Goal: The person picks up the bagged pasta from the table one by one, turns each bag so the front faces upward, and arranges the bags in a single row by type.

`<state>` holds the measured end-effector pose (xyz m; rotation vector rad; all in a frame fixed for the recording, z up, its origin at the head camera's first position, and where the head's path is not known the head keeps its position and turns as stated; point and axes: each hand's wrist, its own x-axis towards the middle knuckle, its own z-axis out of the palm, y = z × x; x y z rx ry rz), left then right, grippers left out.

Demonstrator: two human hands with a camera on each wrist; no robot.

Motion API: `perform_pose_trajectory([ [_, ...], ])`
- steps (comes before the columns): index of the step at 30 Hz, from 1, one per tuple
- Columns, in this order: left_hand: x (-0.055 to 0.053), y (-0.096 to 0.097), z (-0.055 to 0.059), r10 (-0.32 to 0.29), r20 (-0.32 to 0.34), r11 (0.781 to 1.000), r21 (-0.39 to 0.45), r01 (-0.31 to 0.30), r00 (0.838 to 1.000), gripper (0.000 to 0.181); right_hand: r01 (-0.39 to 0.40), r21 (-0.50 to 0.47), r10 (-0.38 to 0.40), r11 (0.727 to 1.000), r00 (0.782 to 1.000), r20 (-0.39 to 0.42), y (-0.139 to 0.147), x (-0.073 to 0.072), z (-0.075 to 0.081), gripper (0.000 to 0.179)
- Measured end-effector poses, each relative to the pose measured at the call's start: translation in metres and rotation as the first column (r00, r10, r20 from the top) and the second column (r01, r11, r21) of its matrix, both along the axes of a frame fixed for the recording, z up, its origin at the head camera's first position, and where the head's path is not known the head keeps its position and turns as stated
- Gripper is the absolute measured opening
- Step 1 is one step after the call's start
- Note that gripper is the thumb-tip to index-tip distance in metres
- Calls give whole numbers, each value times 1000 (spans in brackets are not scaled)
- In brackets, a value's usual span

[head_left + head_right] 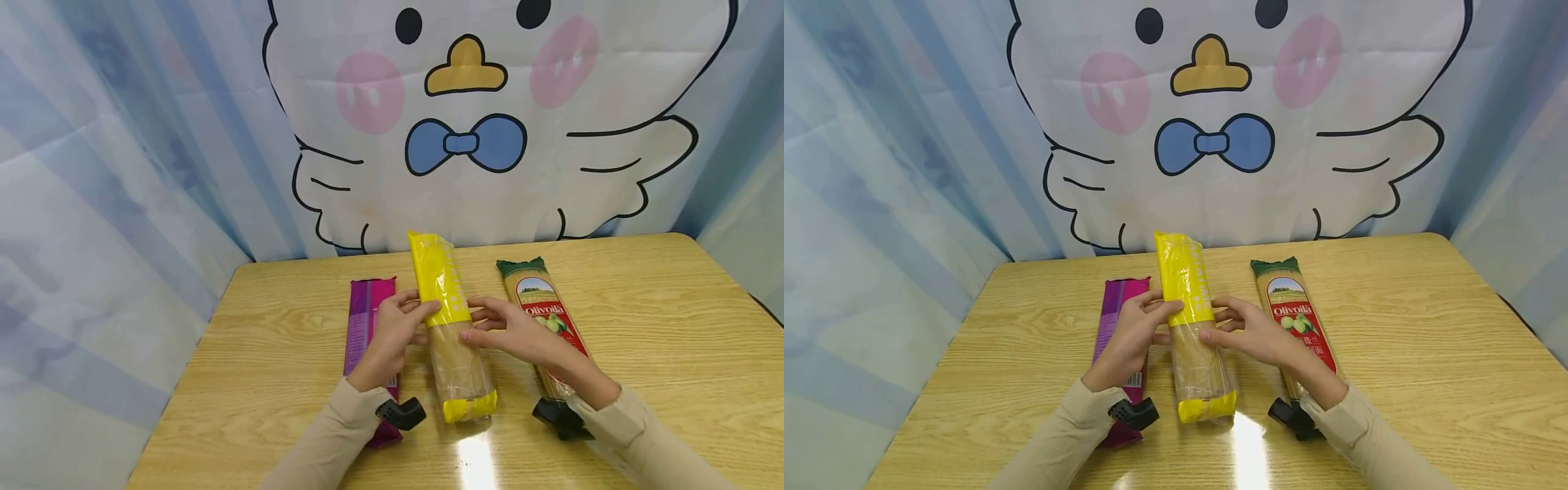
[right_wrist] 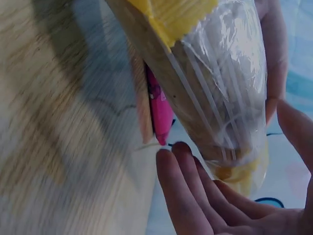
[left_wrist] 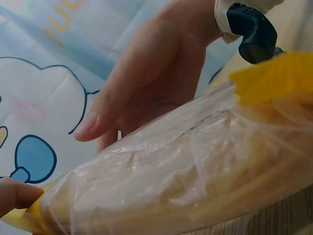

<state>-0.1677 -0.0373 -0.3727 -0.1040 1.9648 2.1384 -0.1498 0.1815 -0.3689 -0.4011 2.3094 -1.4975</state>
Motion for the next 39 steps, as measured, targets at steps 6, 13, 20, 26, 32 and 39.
perform_pose_trajectory([
  [6, -1, -4, -1, -38, 24, 998, 43, 37, 999, 53, 14, -89, -5, 996, 995, 104, 0, -2, -3, 71],
  [13, -3, -6, -3, -93, 49, 990, 109, 87, 994, 54, 70, -140, -51, 988, 990, 135, 0, -2, -2, 73],
  [20, -2, -7, -5, -137, 59, 981, 149, 127, 989, 57, 103, -121, -84, 987, 985, 152, -2, -2, 4, 80],
  [26, -1, -8, -11, -111, -3, 991, 74, 111, 994, 53, 162, -88, -145, 983, 975, 169, -6, -2, 12, 88],
  [32, 2, -11, -12, -99, -12, 994, 44, 99, 995, 52, 181, -75, -167, 981, 971, 170, -7, -2, 15, 85],
  [39, 1, -14, -14, -104, -13, 992, 74, 104, 995, 50, 168, -86, -152, 982, 974, 166, -8, -1, 12, 83],
])
